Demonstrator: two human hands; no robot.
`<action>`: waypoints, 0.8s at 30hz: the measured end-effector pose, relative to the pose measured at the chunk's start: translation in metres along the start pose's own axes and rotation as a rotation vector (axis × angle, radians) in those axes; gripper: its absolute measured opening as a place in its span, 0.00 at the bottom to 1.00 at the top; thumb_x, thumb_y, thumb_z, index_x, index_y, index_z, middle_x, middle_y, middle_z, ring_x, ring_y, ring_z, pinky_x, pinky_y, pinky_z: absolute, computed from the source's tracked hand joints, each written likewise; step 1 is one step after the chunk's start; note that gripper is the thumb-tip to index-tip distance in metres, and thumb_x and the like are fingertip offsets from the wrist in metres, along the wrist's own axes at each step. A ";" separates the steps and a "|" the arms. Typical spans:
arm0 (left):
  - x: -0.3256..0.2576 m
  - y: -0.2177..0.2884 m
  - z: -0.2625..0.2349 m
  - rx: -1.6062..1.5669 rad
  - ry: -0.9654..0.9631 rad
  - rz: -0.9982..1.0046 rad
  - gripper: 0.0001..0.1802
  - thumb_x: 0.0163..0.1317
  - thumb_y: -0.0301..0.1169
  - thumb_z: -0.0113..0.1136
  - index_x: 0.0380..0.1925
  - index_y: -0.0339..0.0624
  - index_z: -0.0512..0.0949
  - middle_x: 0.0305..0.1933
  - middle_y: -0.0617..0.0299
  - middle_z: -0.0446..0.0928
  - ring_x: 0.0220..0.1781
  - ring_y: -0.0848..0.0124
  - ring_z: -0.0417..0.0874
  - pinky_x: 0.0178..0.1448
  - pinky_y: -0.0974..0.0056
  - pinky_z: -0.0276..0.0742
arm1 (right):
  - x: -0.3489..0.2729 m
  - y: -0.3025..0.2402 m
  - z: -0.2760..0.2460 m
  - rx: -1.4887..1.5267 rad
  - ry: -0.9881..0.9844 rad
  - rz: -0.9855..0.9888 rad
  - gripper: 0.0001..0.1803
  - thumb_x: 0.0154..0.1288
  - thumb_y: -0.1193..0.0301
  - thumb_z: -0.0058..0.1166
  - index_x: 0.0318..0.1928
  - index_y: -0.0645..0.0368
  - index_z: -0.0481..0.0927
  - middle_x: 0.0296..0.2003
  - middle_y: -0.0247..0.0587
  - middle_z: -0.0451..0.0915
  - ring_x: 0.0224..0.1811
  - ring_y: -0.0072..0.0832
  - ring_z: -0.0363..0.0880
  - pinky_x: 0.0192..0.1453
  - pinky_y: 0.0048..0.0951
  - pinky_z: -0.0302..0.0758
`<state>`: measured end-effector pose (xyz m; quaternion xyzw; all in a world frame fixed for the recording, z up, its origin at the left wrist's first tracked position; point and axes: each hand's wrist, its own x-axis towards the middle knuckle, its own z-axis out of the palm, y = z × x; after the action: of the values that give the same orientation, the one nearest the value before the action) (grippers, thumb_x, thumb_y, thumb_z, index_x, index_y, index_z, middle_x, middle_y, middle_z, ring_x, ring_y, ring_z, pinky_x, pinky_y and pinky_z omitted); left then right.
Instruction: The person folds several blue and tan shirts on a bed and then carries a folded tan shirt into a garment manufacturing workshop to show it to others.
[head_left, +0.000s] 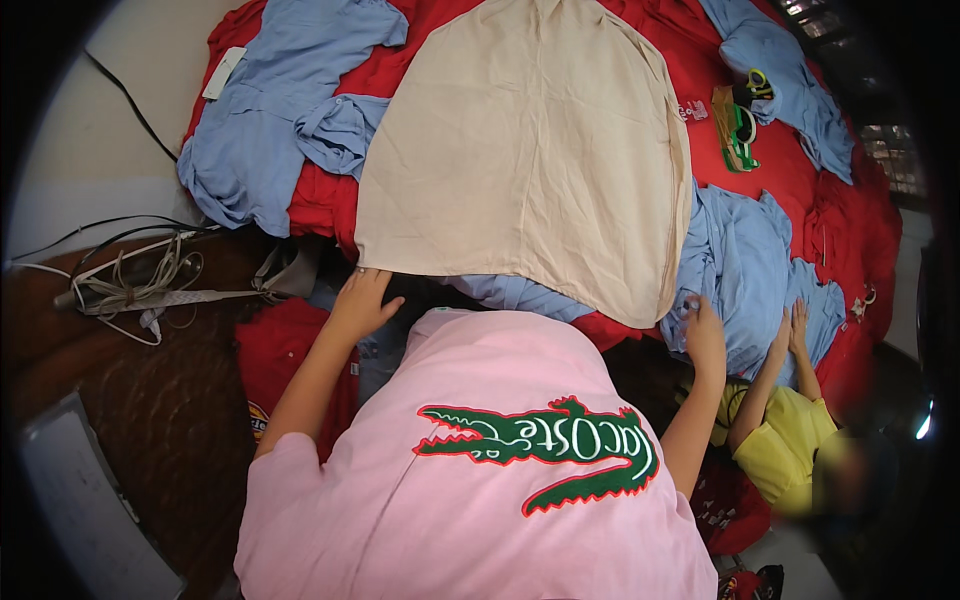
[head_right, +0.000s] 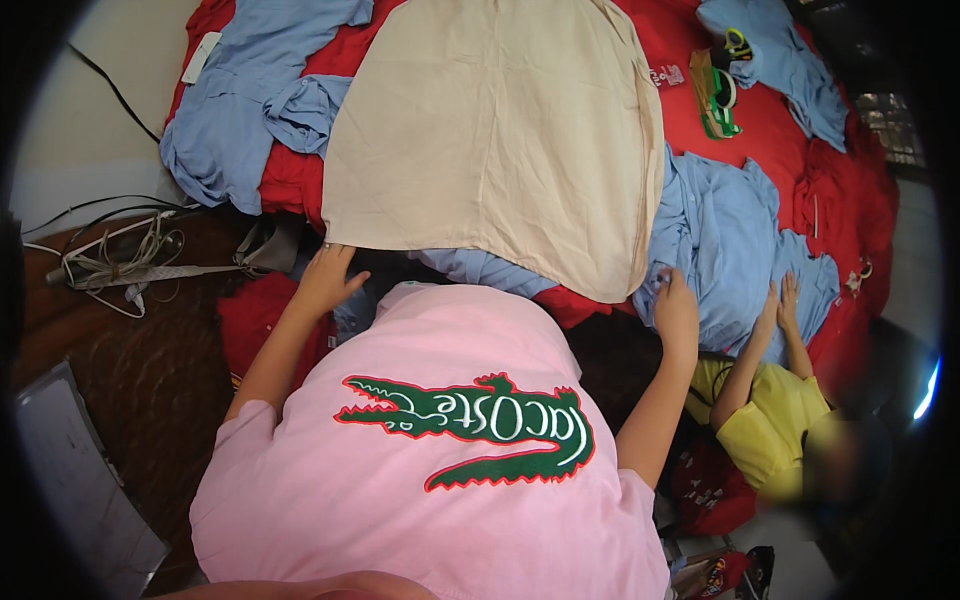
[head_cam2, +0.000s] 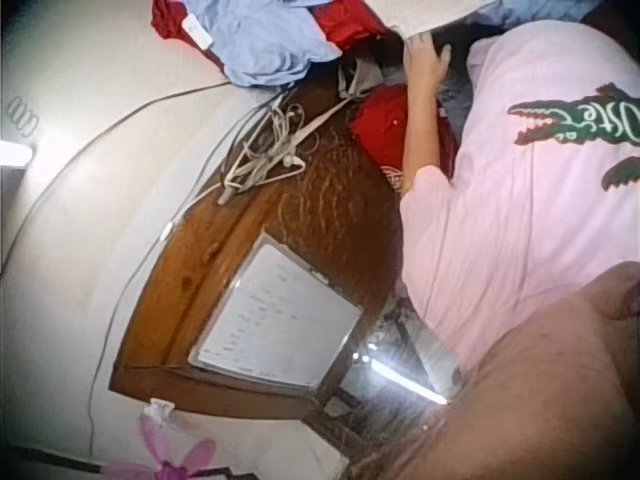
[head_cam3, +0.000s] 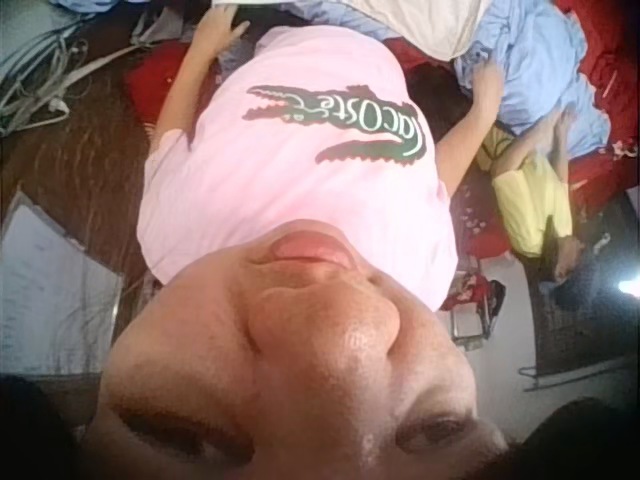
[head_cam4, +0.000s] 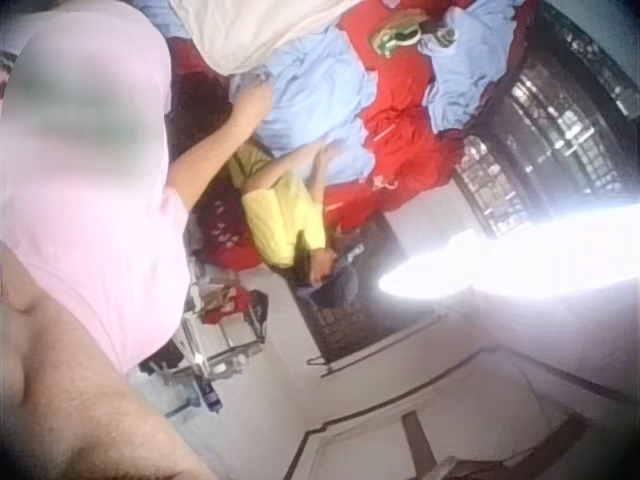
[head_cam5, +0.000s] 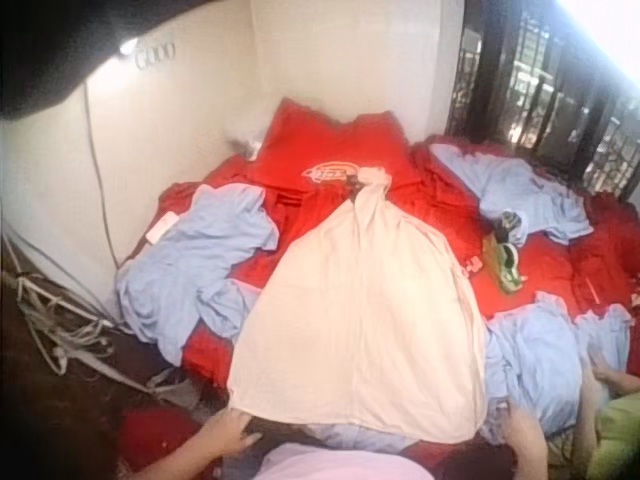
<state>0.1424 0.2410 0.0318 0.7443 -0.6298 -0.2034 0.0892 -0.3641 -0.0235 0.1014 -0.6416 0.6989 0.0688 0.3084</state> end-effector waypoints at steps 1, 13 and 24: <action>0.001 0.010 -0.012 -0.100 -0.075 -0.061 0.25 0.63 0.38 0.65 0.58 0.40 0.78 0.64 0.47 0.75 0.61 0.50 0.80 0.59 0.52 0.79 | 0.014 -0.007 0.000 -0.005 0.152 -0.113 0.21 0.73 0.75 0.42 0.63 0.56 0.75 0.47 0.47 0.85 0.43 0.38 0.86 0.48 0.35 0.83; 0.213 0.077 0.044 0.176 0.374 0.087 0.40 0.70 0.46 0.53 0.78 0.43 0.57 0.83 0.56 0.52 0.84 0.57 0.52 0.83 0.41 0.43 | 0.076 -0.255 0.175 0.049 0.109 -1.190 0.35 0.64 0.80 0.49 0.74 0.60 0.64 0.73 0.54 0.65 0.76 0.46 0.63 0.80 0.47 0.57; 0.215 0.053 0.015 0.104 0.316 0.040 0.44 0.68 0.51 0.56 0.78 0.43 0.57 0.84 0.58 0.52 0.84 0.51 0.50 0.82 0.38 0.41 | 0.136 -0.178 0.105 -0.005 0.436 -0.846 0.28 0.74 0.75 0.46 0.73 0.59 0.66 0.72 0.46 0.68 0.77 0.42 0.62 0.80 0.47 0.56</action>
<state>0.1156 0.0234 -0.0020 0.7581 -0.6322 -0.0490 0.1523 -0.1592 -0.1182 0.0001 -0.8701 0.4247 -0.1971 0.1538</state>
